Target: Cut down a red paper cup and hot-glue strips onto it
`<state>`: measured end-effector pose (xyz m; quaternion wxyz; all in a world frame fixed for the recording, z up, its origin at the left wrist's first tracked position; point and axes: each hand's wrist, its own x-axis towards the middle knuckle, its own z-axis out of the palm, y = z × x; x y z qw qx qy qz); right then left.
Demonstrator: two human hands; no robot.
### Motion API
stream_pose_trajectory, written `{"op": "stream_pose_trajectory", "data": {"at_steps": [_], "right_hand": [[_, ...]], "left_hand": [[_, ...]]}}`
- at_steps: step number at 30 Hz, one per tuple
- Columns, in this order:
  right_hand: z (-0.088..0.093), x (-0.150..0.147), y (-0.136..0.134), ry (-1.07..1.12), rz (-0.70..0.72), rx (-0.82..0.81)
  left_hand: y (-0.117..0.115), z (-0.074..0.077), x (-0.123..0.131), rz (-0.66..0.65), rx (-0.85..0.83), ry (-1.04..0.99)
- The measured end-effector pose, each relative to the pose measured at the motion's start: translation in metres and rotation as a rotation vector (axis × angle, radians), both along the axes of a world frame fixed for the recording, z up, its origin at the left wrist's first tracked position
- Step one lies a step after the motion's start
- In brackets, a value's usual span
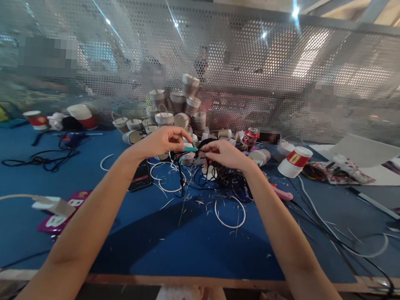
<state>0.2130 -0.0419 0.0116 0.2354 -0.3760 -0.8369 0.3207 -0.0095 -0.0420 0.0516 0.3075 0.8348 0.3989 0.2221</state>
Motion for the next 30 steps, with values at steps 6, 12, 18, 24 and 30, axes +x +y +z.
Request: {"op": "stream_pose_trajectory", "data": {"at_steps": [6,12,18,24,30], "right_hand": [[-0.006,0.031,0.023,-0.236,-0.501,0.127],[-0.01,0.07,0.039,-0.342,-0.721,0.102],[0.001,0.086,0.027,-0.488,-0.605,-0.167],[0.029,0.091,-0.004,-0.549,-0.12,-0.238],[0.039,0.077,-0.013,-0.336,-0.438,0.053]], "left_hand": [[0.0,0.001,-0.01,-0.149,-0.154,0.388],[0.005,0.005,-0.03,0.146,0.071,0.382],[0.008,0.012,-0.04,0.307,0.208,0.358],[0.01,0.009,-0.032,0.248,0.32,0.434],[0.012,0.001,-0.024,0.21,0.361,0.387]]}}
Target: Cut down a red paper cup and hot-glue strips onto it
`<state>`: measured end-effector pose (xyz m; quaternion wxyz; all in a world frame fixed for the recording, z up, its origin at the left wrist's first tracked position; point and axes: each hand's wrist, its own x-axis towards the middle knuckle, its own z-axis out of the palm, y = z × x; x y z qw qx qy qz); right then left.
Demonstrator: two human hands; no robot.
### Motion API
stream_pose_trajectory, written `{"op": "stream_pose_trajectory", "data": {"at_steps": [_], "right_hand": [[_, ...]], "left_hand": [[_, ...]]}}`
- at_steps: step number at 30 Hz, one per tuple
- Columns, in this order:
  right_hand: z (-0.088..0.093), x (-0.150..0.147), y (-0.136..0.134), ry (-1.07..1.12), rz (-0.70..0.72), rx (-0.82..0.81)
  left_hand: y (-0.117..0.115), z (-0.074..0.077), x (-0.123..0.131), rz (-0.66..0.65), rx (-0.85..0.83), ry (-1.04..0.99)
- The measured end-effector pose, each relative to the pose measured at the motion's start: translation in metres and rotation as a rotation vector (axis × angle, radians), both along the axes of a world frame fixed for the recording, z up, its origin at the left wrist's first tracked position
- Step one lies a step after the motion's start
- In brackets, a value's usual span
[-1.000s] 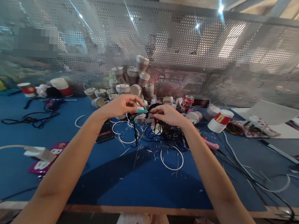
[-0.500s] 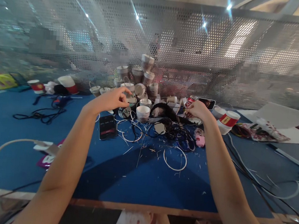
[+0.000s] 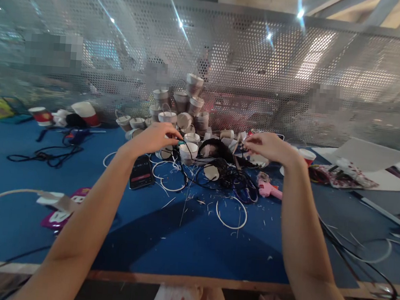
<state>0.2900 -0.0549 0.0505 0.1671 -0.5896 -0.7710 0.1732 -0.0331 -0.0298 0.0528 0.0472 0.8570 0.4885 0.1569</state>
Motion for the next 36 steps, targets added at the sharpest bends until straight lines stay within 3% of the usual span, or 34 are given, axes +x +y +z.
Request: {"op": "stream_pose_trajectory", "data": {"at_steps": [2,4,7,9,13,18,22,27,29,33,36], "right_hand": [[-0.007,-0.017,0.003,0.064,-0.045,0.25],[-0.017,-0.037,0.005,0.197,0.16,0.312],[-0.029,-0.067,0.005,0.351,0.44,0.178],[-0.033,-0.078,0.003,0.392,0.511,0.063],[-0.035,-0.077,0.007,0.429,0.427,0.008],[-0.033,-0.055,0.017,0.387,0.383,-0.043],[-0.031,-0.049,0.02,0.367,0.264,0.165],[-0.032,-0.049,0.024,0.684,0.019,0.283],[-0.033,-0.049,0.026,0.729,0.022,0.217],[-0.037,-0.052,0.029,0.683,0.166,0.007],[-0.037,-0.061,0.022,0.604,0.241,0.059]], "left_hand": [[-0.002,-0.003,0.008,-0.045,0.004,-0.054],[-0.005,-0.006,0.017,-0.109,0.01,-0.135],[-0.012,-0.008,0.03,-0.183,0.033,-0.245],[-0.016,-0.008,0.034,-0.2,0.054,-0.261],[-0.018,-0.008,0.034,-0.198,-0.016,-0.205],[-0.014,-0.01,0.033,-0.235,-0.087,-0.334],[-0.014,-0.011,0.036,-0.19,-0.133,-0.458],[-0.012,-0.014,0.04,-0.027,-0.423,-0.658],[-0.01,-0.016,0.04,-0.023,-0.461,-0.716],[-0.008,-0.018,0.04,-0.055,-0.434,-0.748],[-0.011,-0.017,0.041,-0.089,-0.408,-0.708]]}}
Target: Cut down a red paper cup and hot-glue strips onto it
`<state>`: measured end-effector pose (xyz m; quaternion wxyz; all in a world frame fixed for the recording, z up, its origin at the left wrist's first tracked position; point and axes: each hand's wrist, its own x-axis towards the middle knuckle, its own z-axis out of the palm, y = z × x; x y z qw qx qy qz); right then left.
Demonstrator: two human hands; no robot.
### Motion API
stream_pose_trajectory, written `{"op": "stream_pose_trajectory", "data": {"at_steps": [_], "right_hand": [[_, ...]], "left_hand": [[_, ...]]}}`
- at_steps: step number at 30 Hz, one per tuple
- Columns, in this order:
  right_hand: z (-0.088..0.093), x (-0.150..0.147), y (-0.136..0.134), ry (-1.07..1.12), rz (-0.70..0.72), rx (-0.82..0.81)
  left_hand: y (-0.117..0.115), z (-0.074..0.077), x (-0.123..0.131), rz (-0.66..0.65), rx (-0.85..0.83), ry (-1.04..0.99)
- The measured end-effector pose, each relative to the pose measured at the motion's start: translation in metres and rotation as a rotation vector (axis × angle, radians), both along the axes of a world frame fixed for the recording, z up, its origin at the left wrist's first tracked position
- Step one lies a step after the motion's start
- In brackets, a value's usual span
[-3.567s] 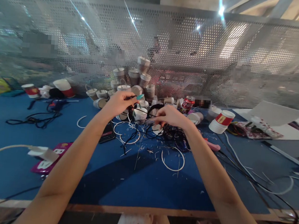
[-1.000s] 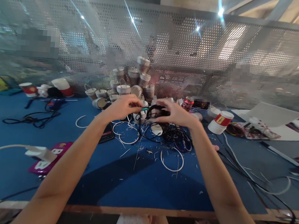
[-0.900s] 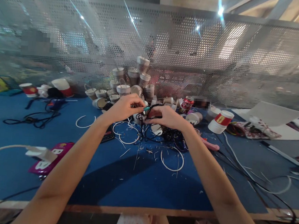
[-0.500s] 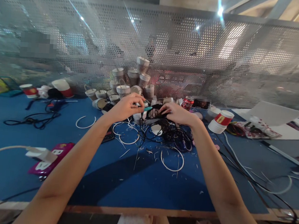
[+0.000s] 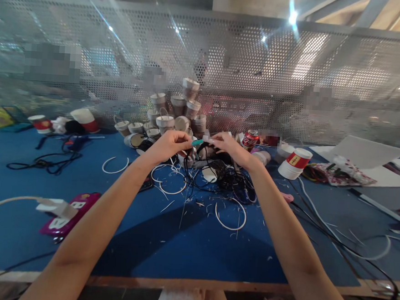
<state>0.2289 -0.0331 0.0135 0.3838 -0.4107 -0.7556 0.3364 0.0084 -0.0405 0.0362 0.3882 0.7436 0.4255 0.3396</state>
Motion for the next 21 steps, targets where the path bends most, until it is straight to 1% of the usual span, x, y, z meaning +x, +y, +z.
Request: {"op": "stream_pose_trajectory", "data": {"at_steps": [2,3,5,6,8,11,13,15,17,19,21], "right_hand": [[0.002,-0.008,-0.008,-0.026,0.062,0.07],[0.003,-0.012,-0.012,-0.031,0.12,0.07],[0.006,-0.018,-0.018,-0.028,0.244,-0.004],[0.006,-0.019,-0.02,-0.024,0.281,-0.057],[0.007,-0.015,-0.019,-0.008,0.278,-0.144],[0.005,0.004,-0.009,0.021,0.179,-0.204],[0.003,0.02,0.0,0.034,0.075,-0.243],[0.0,0.034,0.009,0.043,-0.108,-0.284],[-0.004,0.046,0.016,-0.007,-0.312,-0.317],[-0.008,0.054,0.022,-0.067,-0.413,-0.332],[-0.011,0.059,0.026,-0.121,-0.438,-0.335]], "left_hand": [[-0.002,0.0,0.002,-0.028,0.004,0.013],[-0.003,0.0,0.003,-0.041,0.009,0.018],[-0.003,-0.001,0.005,-0.064,0.03,0.03],[-0.003,0.0,0.004,-0.08,0.04,0.043],[-0.003,0.001,0.001,-0.129,0.041,0.096],[-0.002,0.008,-0.011,-0.231,-0.024,0.243],[-0.002,0.013,-0.021,-0.289,-0.09,0.354],[-0.001,0.019,-0.03,-0.28,-0.099,0.413],[0.0,0.023,-0.038,-0.25,-0.079,0.432],[0.002,0.026,-0.045,-0.227,-0.057,0.426],[0.004,0.027,-0.05,-0.209,-0.027,0.434]]}}
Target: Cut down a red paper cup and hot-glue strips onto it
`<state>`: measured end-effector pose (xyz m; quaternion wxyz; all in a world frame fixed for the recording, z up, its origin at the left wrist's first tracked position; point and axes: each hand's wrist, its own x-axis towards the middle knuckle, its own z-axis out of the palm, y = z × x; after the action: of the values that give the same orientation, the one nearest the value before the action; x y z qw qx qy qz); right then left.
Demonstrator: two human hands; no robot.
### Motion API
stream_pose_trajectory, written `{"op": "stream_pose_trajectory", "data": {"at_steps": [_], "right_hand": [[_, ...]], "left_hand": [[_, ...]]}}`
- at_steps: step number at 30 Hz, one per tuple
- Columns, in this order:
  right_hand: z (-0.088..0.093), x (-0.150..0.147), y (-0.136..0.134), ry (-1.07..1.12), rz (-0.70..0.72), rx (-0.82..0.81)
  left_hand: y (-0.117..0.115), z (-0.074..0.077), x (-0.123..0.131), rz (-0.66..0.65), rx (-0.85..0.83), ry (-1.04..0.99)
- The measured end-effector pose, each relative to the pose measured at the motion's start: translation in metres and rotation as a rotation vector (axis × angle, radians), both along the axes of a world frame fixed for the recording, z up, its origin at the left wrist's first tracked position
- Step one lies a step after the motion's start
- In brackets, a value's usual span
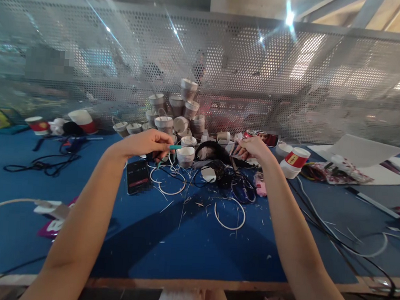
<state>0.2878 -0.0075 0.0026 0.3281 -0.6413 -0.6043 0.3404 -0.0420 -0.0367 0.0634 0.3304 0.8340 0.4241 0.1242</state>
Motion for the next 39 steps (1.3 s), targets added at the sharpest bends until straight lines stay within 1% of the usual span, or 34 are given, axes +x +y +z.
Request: {"op": "stream_pose_trajectory", "data": {"at_steps": [4,6,7,9,11,12,14,16,17,19,21,24,26,28,30,33,36,37,39], "right_hand": [[0.001,0.003,0.0,-0.125,0.019,-0.032],[0.005,-0.002,-0.004,-0.183,0.075,0.007],[0.009,-0.006,-0.008,-0.215,0.113,0.068],[0.014,-0.02,-0.017,-0.305,0.233,0.329],[0.018,-0.04,-0.028,-0.32,0.278,0.568],[0.019,-0.051,-0.033,-0.296,0.328,0.634],[0.018,-0.071,-0.043,-0.212,0.51,0.634],[0.016,-0.084,-0.049,-0.097,0.664,0.528],[0.015,-0.087,-0.05,-0.054,0.709,0.472],[0.014,-0.083,-0.048,-0.022,0.731,0.401],[0.015,-0.071,-0.042,-0.08,0.676,0.39],[0.016,-0.044,-0.03,-0.321,0.498,0.376],[0.015,-0.028,-0.022,-0.468,0.39,0.353],[0.014,-0.017,-0.016,-0.553,0.341,0.284],[0.013,-0.009,-0.014,-0.64,0.29,0.226],[0.014,-0.003,-0.014,-0.764,0.146,0.176],[0.015,0.002,-0.016,-0.805,0.041,0.132],[0.015,0.003,-0.017,-0.814,0.017,0.123],[0.014,0.006,-0.017,-0.832,-0.041,0.108]], "left_hand": [[0.003,0.0,-0.003,0.014,0.091,0.05],[0.003,-0.001,0.001,0.043,0.12,0.013],[0.003,-0.002,0.004,0.063,0.124,-0.014],[0.001,-0.004,0.012,0.092,0.115,-0.055],[-0.002,-0.007,0.022,0.082,0.112,-0.113],[-0.003,-0.009,0.026,0.068,0.117,-0.147],[-0.006,-0.012,0.035,0.047,0.127,-0.199],[-0.008,-0.013,0.04,0.039,0.132,-0.207],[-0.009,-0.014,0.041,0.039,0.131,-0.203],[-0.008,-0.013,0.038,0.03,0.111,-0.174],[-0.006,-0.012,0.03,0.002,0.069,-0.111],[0.002,-0.01,0.015,-0.063,0.031,0.046],[0.009,-0.011,0.005,-0.052,0.052,0.119],[0.016,-0.013,-0.001,-0.033,0.075,0.153],[0.021,-0.014,-0.006,-0.046,0.098,0.168],[0.025,-0.016,-0.011,-0.071,0.14,0.182],[0.025,-0.018,-0.015,-0.07,0.149,0.207],[0.025,-0.018,-0.016,-0.065,0.152,0.219],[0.023,-0.02,-0.019,-0.011,0.213,0.208]]}}
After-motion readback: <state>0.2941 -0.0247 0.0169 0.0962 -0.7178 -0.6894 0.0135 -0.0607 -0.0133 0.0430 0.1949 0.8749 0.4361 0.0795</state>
